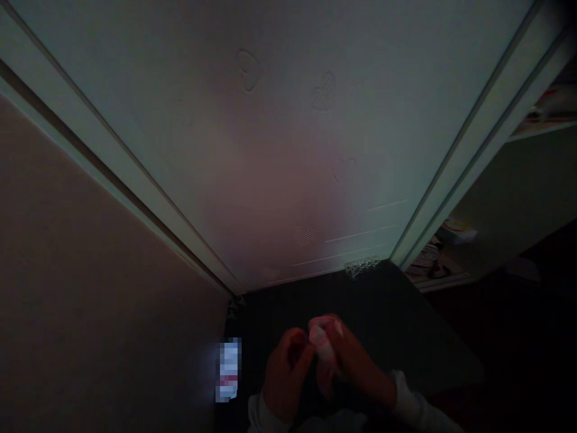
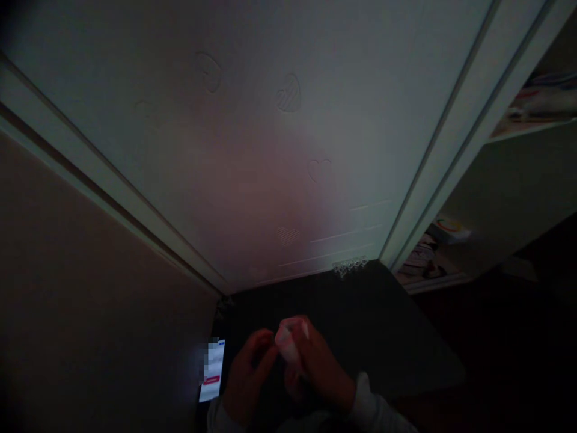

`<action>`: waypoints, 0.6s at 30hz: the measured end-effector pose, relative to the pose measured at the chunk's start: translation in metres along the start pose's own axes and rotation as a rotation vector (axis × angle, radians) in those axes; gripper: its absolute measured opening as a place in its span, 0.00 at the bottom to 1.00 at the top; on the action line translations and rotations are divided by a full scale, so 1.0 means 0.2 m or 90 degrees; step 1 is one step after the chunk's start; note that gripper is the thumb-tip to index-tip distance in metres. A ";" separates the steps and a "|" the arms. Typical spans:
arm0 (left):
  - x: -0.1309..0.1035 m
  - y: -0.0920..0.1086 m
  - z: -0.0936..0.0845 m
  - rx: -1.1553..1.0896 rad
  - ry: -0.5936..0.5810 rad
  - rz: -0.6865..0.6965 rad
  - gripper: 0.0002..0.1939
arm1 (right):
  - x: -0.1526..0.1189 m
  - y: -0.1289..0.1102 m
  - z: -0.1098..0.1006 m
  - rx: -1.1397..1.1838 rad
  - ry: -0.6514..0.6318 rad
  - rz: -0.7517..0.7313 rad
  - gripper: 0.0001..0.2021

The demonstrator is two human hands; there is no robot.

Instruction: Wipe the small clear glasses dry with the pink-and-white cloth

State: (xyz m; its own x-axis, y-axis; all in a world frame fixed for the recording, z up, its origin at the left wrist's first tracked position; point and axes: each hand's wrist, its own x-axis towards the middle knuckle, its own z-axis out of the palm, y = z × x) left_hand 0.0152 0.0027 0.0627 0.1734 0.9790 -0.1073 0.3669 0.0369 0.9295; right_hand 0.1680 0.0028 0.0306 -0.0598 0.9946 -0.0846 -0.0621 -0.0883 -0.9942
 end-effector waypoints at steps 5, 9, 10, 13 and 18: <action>-0.01 0.01 -0.01 -0.015 -0.010 -0.014 0.12 | -0.04 0.02 -0.01 -0.002 -0.029 -0.063 0.19; -0.02 0.01 0.00 -0.038 -0.014 -0.023 0.11 | -0.05 0.01 -0.01 -0.008 -0.041 -0.057 0.18; -0.02 0.01 0.00 -0.037 -0.012 -0.026 0.11 | -0.06 0.01 0.00 0.002 -0.039 -0.050 0.18; -0.03 0.01 -0.01 -0.006 -0.018 -0.017 0.11 | -0.06 0.01 0.00 0.027 -0.018 -0.020 0.21; -0.04 0.02 -0.02 0.050 -0.018 0.008 0.09 | -0.04 0.05 0.02 0.032 0.039 0.038 0.27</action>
State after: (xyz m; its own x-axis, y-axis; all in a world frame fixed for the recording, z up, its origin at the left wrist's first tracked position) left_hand 0.0129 -0.0035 0.0689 0.2035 0.9732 -0.1070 0.4345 0.0082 0.9007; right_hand 0.1649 -0.0069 0.0218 -0.0035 0.9887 -0.1498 -0.1103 -0.1492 -0.9826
